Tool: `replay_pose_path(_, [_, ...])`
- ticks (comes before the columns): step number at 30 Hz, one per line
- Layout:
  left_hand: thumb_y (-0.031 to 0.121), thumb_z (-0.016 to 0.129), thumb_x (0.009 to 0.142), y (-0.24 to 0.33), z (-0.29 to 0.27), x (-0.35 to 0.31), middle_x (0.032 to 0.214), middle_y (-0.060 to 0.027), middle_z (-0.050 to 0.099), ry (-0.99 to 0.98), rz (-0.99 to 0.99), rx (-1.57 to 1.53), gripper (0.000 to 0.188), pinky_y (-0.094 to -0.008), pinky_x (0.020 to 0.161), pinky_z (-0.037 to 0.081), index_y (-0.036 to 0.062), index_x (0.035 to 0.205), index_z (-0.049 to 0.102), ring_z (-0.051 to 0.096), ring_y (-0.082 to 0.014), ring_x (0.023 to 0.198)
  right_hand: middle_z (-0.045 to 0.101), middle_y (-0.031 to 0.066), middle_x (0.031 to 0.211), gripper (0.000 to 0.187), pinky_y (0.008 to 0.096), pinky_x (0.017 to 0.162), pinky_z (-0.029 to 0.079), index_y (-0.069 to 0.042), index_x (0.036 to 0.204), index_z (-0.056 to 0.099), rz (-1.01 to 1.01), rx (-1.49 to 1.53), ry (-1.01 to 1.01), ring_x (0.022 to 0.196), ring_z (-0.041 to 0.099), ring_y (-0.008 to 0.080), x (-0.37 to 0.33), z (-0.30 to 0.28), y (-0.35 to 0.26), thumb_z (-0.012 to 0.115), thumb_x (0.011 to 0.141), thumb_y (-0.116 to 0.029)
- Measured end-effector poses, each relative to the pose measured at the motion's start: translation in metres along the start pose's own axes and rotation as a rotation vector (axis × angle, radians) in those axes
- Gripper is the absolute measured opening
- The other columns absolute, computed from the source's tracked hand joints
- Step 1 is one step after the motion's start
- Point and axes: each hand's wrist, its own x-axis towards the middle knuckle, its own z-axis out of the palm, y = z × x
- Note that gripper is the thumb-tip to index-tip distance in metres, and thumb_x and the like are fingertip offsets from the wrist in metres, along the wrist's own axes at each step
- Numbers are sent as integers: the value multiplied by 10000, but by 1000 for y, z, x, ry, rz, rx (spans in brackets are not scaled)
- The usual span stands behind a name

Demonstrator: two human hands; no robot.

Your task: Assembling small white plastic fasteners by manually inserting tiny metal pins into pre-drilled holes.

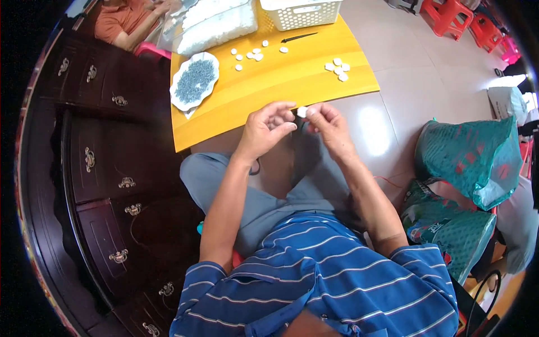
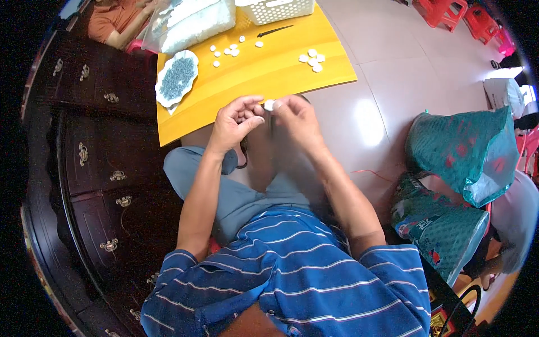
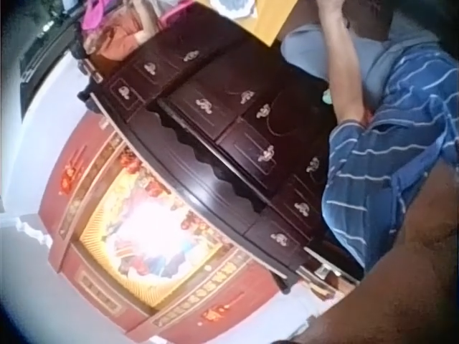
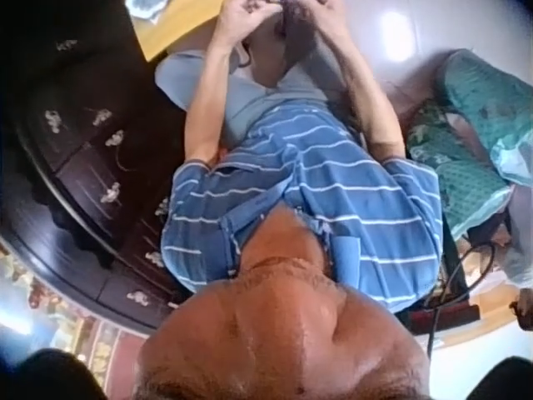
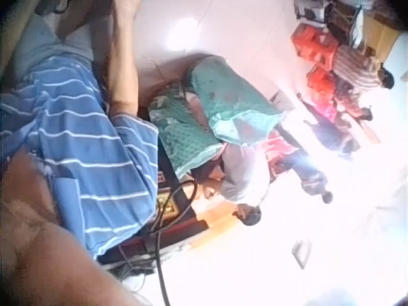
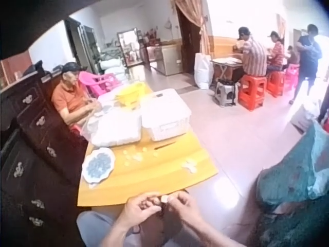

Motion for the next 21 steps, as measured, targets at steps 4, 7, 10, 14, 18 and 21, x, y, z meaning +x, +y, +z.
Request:
replay_pose_path(4, [50,714,921,-9,-21,-17,804,8,691,-153,-88,151,92,-219,631,500,6,985,762,610,-52,702,654,-27,839,179,227,663,463,-65,948,671,-146,-188,105,725,557,56,15,-36,-17,642,1012,-229])
replay_pose_path(7, [80,706,925,-41,-37,-43,712,26,657,-258,-231,206,70,-215,616,489,25,921,748,580,-47,608,653,-10,810,226,243,656,473,-34,928,663,-137,-553,225,701,554,71,37,-46,-40,632,1006,-244])
replay_pose_path(10, [107,712,916,-107,-41,-64,682,23,641,-155,-194,278,88,-217,543,456,38,866,732,545,-41,556,698,85,781,305,304,673,519,5,951,702,-195,-1018,356,706,652,148,60,-60,-51,670,945,-299])
replay_pose_path(14, [114,690,922,-175,-52,-67,677,11,625,20,-452,221,118,-227,514,443,41,832,707,555,-64,565,715,115,784,316,349,694,529,-13,968,720,-269,-1191,411,705,674,215,76,-66,-48,665,940,-323])
replay_pose_path(18, [127,680,869,-252,-54,-39,654,-21,672,258,-666,-115,112,-259,452,475,53,809,738,630,-104,547,715,124,782,302,356,692,532,-58,979,726,-265,-1339,493,708,689,255,77,-63,-54,665,946,-353])
replay_pose_path(21, [146,684,866,-311,-70,-38,625,-21,660,376,-722,0,115,-270,470,483,47,835,734,619,-115,521,717,122,782,278,353,680,533,-57,978,721,-358,-1308,498,699,686,260,83,-44,-45,674,950,-329])
